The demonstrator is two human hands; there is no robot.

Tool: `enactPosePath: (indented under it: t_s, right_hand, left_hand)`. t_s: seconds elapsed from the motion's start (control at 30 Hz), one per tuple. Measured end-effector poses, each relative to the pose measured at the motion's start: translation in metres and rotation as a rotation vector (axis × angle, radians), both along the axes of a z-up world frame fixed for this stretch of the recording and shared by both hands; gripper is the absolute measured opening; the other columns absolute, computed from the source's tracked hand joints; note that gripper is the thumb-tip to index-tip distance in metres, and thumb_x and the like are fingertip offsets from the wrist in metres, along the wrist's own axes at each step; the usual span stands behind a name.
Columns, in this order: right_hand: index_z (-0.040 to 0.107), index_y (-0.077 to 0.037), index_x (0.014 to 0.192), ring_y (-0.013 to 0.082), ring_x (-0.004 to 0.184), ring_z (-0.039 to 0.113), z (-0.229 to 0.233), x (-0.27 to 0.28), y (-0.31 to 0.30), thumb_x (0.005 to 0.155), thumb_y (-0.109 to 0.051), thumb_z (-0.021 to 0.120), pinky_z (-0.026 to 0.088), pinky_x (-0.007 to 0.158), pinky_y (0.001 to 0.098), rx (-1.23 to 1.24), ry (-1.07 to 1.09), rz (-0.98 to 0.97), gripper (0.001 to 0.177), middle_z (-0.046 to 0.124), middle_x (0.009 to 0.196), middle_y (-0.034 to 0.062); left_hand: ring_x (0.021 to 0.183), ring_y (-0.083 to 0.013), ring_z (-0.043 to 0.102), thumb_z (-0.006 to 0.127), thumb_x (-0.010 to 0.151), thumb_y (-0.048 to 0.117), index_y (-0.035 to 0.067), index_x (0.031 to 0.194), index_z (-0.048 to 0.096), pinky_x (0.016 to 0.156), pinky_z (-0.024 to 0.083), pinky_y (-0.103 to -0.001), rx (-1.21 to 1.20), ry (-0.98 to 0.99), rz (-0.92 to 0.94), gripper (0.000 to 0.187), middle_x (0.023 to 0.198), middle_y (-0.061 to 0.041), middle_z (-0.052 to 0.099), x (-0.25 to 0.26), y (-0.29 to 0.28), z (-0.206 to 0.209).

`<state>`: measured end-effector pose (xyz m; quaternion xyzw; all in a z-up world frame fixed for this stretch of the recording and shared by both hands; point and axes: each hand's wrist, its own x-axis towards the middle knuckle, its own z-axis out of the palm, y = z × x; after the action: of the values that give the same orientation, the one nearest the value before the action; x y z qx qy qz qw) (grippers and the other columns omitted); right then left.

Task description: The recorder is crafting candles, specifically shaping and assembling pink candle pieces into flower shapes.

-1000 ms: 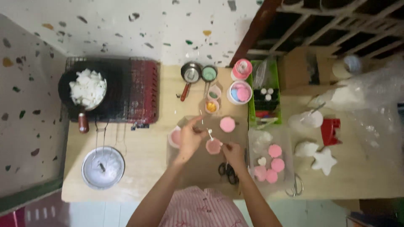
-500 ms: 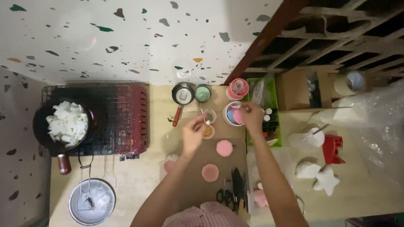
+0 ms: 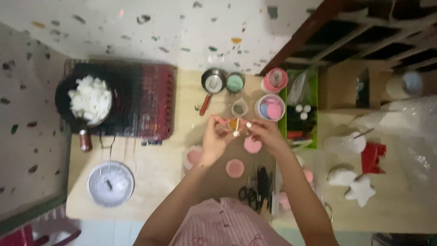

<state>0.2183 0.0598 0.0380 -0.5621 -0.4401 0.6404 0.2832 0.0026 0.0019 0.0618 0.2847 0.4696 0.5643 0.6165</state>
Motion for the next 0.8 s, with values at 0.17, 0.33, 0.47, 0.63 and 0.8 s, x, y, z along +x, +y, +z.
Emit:
enactPosePath:
  t_s: [0.17,0.33,0.47,0.63,0.8]
  right_hand:
    - [0.073,-0.004,0.116,0.0087,0.085,0.065,0.016,-0.013,-0.092,0.092,-0.017,0.069,0.048,0.068,0.0242,-0.232,0.211,-0.066,0.028,0.073,0.097,0.0008]
    - [0.070,-0.004,0.116,0.0107,0.082,0.063,-0.017,-0.001,-0.146,0.090,-0.015,0.070,0.046,0.066,0.0262,-0.290,0.185,-0.148,0.028,0.071,0.097,0.0024]
    - [0.070,-0.004,0.116,0.0097,0.082,0.063,-0.044,0.012,-0.173,0.090,-0.015,0.069,0.047,0.066,0.0253,-0.273,0.127,-0.209,0.028,0.071,0.099,0.0016]
    - [0.066,0.001,0.119,0.0141,0.080,0.064,-0.133,0.057,-0.207,0.094,-0.014,0.066,0.052,0.069,0.0276,-0.237,0.166,-0.413,0.029,0.069,0.096,0.0072]
    - [0.065,0.002,0.118,0.0164,0.080,0.065,-0.133,0.071,-0.234,0.095,-0.014,0.065,0.054,0.071,0.0310,-0.243,0.011,-0.478,0.028,0.067,0.092,0.0075]
  left_hand:
    - [0.080,-0.0111,0.073,0.081,0.080,-0.004,0.006,0.108,0.048,0.065,0.058,-0.027,0.062,0.372,-0.049,0.044,0.102,-0.006,0.065,0.017,-0.056,-0.015]
    - [0.080,-0.0114,0.073,0.081,0.079,-0.002,0.005,0.110,0.051,0.065,0.059,-0.028,0.031,0.381,-0.123,0.044,0.101,-0.005,0.065,0.030,-0.104,-0.036]
    - [0.086,-0.0128,0.072,0.083,0.082,0.000,0.004,0.112,0.053,0.073,0.061,-0.029,0.073,0.376,-0.186,0.043,0.098,-0.010,0.071,0.050,-0.126,-0.088]
    - [0.095,-0.0289,0.068,0.083,0.079,0.007,-0.002,0.116,0.055,0.080,0.059,-0.040,0.171,0.777,-0.127,0.047,0.111,-0.020,0.063,0.047,-0.129,-0.129]
    - [0.112,-0.0463,0.054,0.077,0.079,0.016,-0.007,0.123,0.057,0.092,0.051,-0.053,0.204,1.385,-0.132,0.054,0.124,-0.027,0.052,0.061,-0.151,-0.215]
